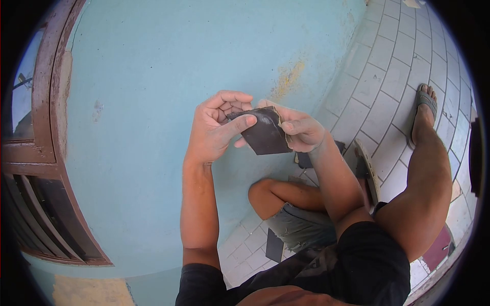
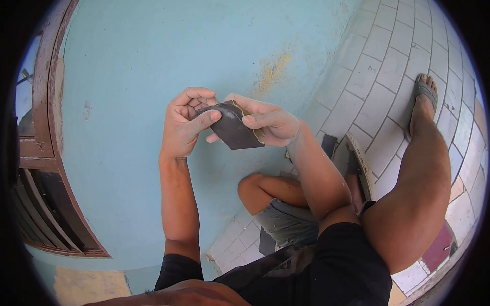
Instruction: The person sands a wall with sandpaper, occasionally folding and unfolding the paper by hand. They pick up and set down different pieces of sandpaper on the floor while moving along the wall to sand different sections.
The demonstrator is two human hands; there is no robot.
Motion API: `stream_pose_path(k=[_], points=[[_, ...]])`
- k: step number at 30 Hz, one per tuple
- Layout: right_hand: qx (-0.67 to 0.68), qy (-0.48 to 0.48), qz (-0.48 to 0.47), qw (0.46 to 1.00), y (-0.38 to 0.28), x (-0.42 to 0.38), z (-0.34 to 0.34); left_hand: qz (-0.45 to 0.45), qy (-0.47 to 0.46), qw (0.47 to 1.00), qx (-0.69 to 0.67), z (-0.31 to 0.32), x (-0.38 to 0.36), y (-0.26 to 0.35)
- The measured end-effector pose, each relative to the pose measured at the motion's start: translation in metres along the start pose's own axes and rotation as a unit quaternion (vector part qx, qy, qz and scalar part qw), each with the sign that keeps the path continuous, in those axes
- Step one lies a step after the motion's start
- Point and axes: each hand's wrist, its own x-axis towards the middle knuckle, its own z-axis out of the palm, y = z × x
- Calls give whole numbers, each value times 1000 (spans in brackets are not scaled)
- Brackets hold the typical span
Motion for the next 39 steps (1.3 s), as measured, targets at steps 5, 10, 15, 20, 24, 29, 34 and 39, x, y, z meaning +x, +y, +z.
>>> stream_pose_path(k=[5,10,15,20,24,29,34,39], points=[[-32,-58,6,998,9,2,-11,-54,-50,997,-18,-4,-8,4],[60,144,-120,980,-7,-4,-30,156,136,826,524,-2,-26,20],[123,279,-229,924,-17,-19,-62,210,252,679,657,-47,-53,23],[-47,482,-201,852,-4,-12,-77,238,292,571,730,-72,-54,-4],[-138,545,-247,789,-6,-4,-91,279,302,473,779,-77,-43,-26],[-330,637,-280,637,0,8,-98,297,340,458,766,-77,-37,-32],[-485,623,-240,564,42,23,-109,312,342,450,764,-76,-38,-31],[-591,574,-219,523,69,12,-108,329,340,461,751,-80,-38,-33]])
